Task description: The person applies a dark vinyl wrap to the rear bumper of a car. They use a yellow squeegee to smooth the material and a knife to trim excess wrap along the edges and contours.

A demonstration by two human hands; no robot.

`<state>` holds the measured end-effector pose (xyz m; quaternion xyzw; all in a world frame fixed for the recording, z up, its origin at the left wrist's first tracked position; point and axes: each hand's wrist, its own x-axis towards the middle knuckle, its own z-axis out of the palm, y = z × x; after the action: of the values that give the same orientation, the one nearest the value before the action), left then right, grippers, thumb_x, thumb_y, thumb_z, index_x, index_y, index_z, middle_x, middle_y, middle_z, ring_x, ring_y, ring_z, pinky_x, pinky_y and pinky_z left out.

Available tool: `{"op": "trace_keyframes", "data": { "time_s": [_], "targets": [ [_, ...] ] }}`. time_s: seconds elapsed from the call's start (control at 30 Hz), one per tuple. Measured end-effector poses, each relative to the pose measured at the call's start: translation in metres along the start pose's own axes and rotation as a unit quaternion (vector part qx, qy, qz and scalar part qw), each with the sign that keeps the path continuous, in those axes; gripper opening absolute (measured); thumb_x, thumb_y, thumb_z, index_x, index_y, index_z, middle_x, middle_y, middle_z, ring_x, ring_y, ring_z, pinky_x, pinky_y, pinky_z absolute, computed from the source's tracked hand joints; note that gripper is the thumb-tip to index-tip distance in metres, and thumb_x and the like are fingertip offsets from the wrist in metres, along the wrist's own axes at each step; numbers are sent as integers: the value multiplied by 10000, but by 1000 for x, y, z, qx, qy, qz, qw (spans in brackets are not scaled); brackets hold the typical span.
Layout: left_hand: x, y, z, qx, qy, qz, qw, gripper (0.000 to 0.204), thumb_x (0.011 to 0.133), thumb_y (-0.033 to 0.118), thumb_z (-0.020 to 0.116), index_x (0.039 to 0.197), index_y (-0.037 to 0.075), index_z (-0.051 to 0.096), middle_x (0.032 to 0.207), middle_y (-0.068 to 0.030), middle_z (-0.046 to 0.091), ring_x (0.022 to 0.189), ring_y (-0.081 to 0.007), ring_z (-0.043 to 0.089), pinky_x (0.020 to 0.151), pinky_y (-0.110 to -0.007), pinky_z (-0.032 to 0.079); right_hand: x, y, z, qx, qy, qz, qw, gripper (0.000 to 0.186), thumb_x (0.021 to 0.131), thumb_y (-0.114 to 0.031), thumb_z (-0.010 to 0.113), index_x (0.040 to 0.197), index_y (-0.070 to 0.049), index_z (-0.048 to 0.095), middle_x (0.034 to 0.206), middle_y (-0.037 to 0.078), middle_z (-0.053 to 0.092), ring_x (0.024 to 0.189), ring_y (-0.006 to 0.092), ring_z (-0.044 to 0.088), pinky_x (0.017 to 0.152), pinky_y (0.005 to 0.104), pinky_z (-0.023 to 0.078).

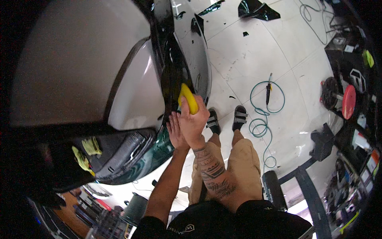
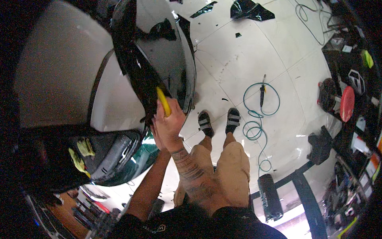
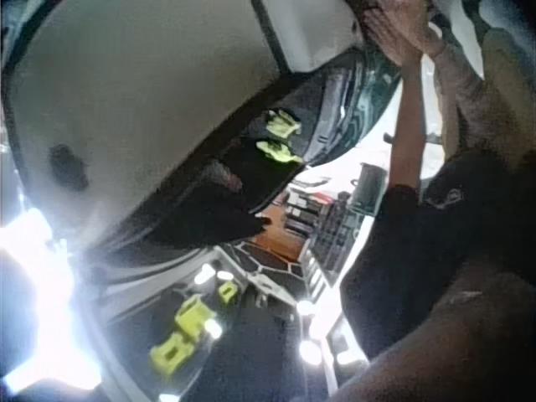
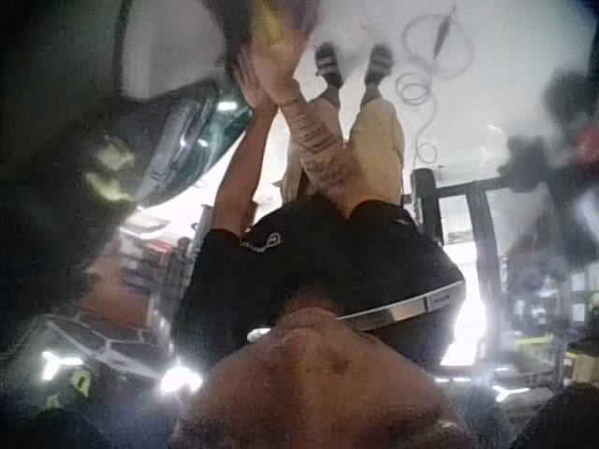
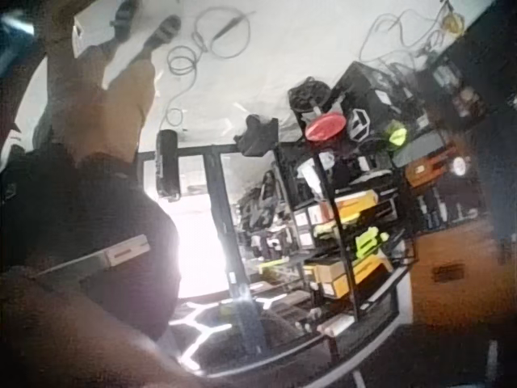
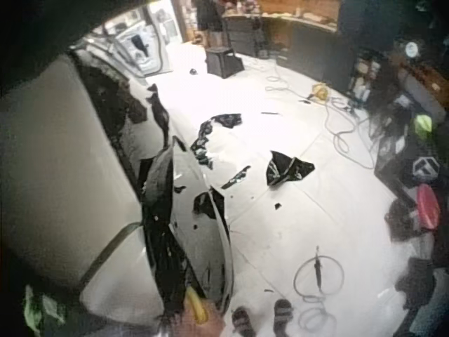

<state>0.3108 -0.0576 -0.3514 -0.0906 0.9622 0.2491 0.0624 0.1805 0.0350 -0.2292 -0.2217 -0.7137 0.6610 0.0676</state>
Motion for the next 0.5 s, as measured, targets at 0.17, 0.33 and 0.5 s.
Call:
{"op": "trace_keyframes", "data": {
  "time_s": [0.17, 0.33, 0.5],
  "targets": [
    [3, 26, -12, 218, 5, 55, 974, 662, 934, 358, 389, 1443, -53, 289, 1515, -252, 263, 1388, -427, 278, 1102, -569, 227, 32, -19, -17, -70, -93, 49, 992, 152, 811, -133, 711, 808, -19, 610, 683, 184, 586, 618, 386, 580, 556, 395, 455],
    [4, 34, -26, 220, 36, 74, 972, 598, 939, 270, 417, 1428, -61, 322, 1469, -276, 337, 1357, -442, 332, 1084, -555, 275, 27, -7, -15, -101, -100, -13, 990, 182, 810, -160, 721, 796, -18, 609, 650, 157, 582, 558, 304, 566, 520, 361, 448],
    [36, 85, -102, -50, 202, 95, 974, 444, 854, -11, 568, 1289, -72, 507, 1206, -247, 605, 1077, -378, 615, 940, -412, 468, 23, 3, -4, -70, -12, -99, 992, 202, 800, -184, 716, 771, -63, 556, 728, 133, 597, 627, 361, 605, 526, 411, 465]
  ]
}}
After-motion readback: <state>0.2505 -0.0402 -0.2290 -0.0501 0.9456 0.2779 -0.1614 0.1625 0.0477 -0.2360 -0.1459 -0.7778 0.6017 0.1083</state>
